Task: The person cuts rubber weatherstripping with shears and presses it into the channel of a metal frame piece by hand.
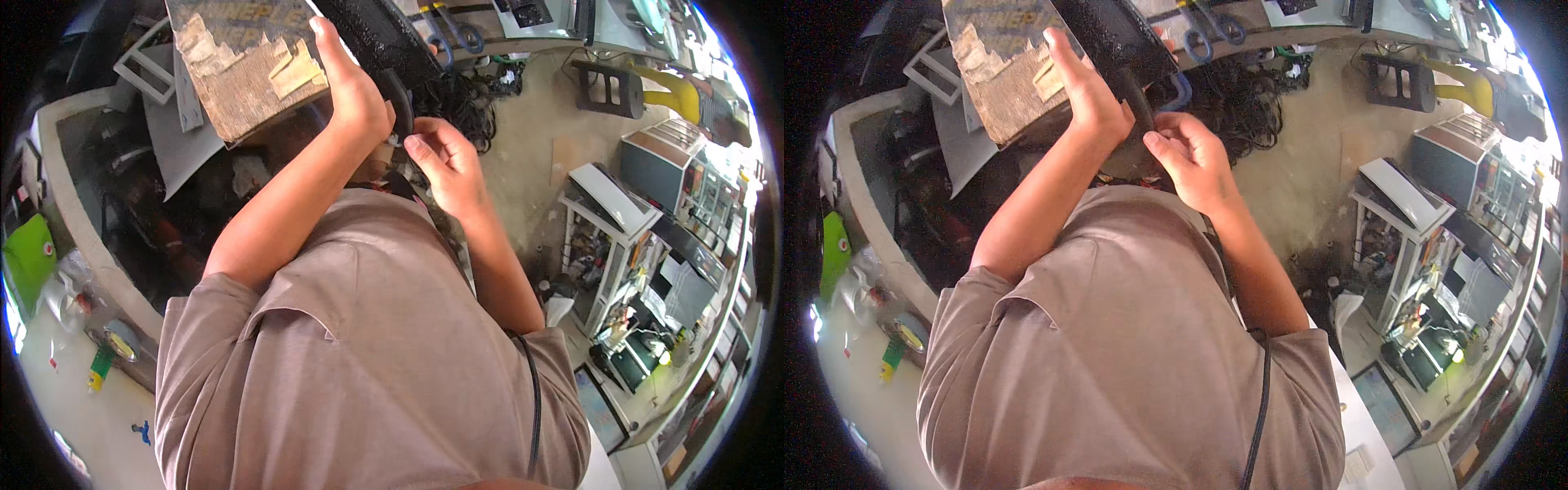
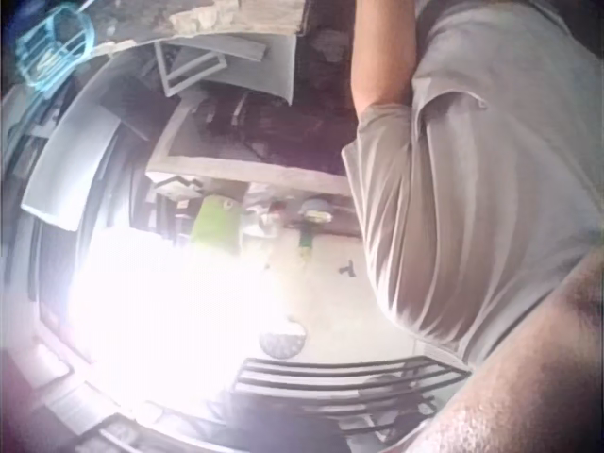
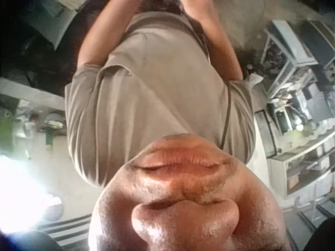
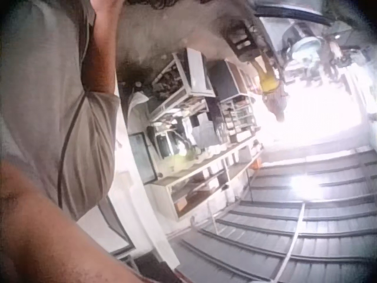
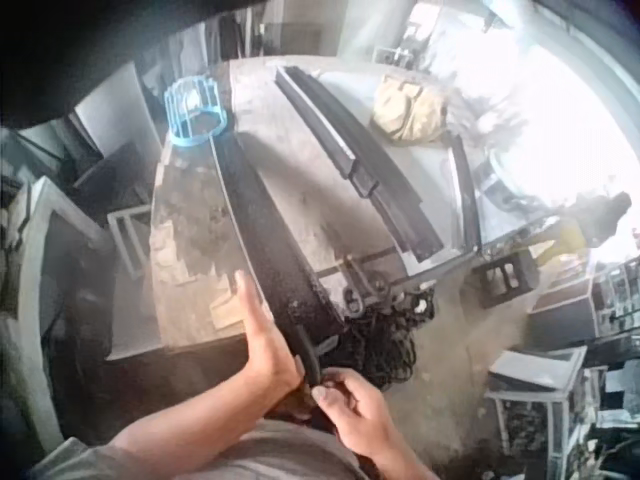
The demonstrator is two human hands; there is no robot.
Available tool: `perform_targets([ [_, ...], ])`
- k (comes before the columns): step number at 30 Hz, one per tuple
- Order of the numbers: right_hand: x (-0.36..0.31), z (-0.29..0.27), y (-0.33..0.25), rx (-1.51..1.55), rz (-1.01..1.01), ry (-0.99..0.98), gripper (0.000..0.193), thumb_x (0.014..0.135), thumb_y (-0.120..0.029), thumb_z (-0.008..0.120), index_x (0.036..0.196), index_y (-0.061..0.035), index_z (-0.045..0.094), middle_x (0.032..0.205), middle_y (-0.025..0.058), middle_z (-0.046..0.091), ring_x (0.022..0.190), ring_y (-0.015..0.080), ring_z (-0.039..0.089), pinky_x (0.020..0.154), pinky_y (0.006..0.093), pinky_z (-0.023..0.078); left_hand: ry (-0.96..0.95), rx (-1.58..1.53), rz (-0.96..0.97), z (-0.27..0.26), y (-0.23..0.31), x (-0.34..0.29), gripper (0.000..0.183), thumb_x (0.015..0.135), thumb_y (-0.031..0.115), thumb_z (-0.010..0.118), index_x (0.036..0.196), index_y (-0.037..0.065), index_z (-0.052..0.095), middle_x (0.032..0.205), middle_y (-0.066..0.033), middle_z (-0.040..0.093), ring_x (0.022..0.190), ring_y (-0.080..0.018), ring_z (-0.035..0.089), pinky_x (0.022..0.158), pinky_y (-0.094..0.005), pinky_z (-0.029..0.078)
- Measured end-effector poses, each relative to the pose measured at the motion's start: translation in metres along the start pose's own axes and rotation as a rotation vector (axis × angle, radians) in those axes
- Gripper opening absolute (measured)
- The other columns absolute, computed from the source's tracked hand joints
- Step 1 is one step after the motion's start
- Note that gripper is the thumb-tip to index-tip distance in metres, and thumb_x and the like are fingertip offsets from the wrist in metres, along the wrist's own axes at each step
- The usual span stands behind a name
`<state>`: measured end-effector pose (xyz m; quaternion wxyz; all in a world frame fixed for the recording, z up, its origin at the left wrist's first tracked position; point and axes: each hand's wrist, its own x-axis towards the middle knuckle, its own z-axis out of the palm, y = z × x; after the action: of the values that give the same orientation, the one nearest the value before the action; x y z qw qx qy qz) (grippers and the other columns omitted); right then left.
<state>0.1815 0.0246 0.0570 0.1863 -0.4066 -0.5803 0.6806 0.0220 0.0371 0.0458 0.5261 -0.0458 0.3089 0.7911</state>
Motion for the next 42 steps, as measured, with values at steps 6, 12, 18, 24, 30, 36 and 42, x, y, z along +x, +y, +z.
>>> perform_targets([
  [6,-0.002,0.003,-0.018,0.105,-0.059,0.060,0.017,0.097,-0.016,0.064,0.093,0.0001,0.062,0.070,0.0000,0.058,0.063,0.0059,0.055,0.057,0.0215,0.041,0.190,0.014,0.001,0.013,0.009,-0.001,0.094,0.082,0.087,0.031,0.112,0.004,0.062,0.094,-0.0159,0.069,0.084,-0.0318,0.067,0.081,-0.0461,0.054],
  [12,-0.005,0.020,-0.013,0.153,-0.083,0.169,0.019,0.094,-0.014,0.068,0.086,0.0029,0.064,0.066,0.0025,0.062,0.055,0.0071,0.056,0.051,0.0222,0.042,0.103,0.079,0.012,0.001,0.008,-0.002,0.092,0.082,0.087,0.035,0.108,0.003,0.060,0.092,-0.0157,0.067,0.082,-0.0312,0.066,0.079,-0.0450,0.054],
  [18,0.000,0.032,-0.011,0.162,-0.116,0.299,0.019,0.093,-0.015,0.068,0.088,0.0024,0.065,0.073,0.0042,0.065,0.055,0.0079,0.058,0.051,0.0226,0.046,0.199,0.029,-0.035,0.011,-0.009,-0.007,0.096,0.080,0.089,0.033,0.110,0.002,0.059,0.094,-0.0176,0.066,0.082,-0.0321,0.065,0.078,-0.0453,0.054],
  [24,-0.007,0.033,-0.007,0.279,-0.092,0.224,0.017,0.094,-0.014,0.067,0.089,0.0013,0.064,0.072,0.0031,0.064,0.059,0.0076,0.058,0.054,0.0229,0.046,-0.085,-0.061,-0.185,0.000,0.019,-0.011,0.100,0.080,0.089,0.031,0.111,-0.002,0.059,0.102,-0.0189,0.065,0.092,-0.0336,0.064,0.088,-0.0486,0.052],
  [30,-0.037,0.036,-0.020,0.182,-0.147,0.205,0.017,0.096,-0.013,0.064,0.090,0.0022,0.061,0.071,0.0048,0.063,0.059,0.0085,0.058,0.054,0.0231,0.045,-0.099,-0.016,-0.195,0.018,0.035,-0.011,0.104,0.084,0.087,0.020,0.121,-0.004,0.055,0.107,-0.0215,0.063,0.096,-0.0356,0.063,0.087,-0.0512,0.052],
  [36,-0.045,0.046,-0.022,0.234,-0.210,0.285,0.017,0.097,-0.013,0.063,0.091,0.0034,0.060,0.070,0.0065,0.061,0.057,0.0107,0.058,0.054,0.0249,0.048,-0.129,-0.032,-0.339,0.025,0.028,-0.009,0.099,0.090,0.079,0.015,0.126,-0.006,0.052,0.112,-0.0246,0.063,0.097,-0.0379,0.064,0.087,-0.0517,0.053],
  [42,-0.018,0.060,-0.022,0.294,-0.198,0.330,0.019,0.094,-0.014,0.066,0.090,0.0044,0.063,0.067,0.0069,0.062,0.055,0.0120,0.058,0.052,0.0253,0.048,-0.092,0.009,-0.197,-0.002,0.028,0.016,0.089,0.095,0.071,0.014,0.122,-0.003,0.054,0.103,-0.0240,0.066,0.095,-0.0392,0.064,0.087,-0.0539,0.052],
])
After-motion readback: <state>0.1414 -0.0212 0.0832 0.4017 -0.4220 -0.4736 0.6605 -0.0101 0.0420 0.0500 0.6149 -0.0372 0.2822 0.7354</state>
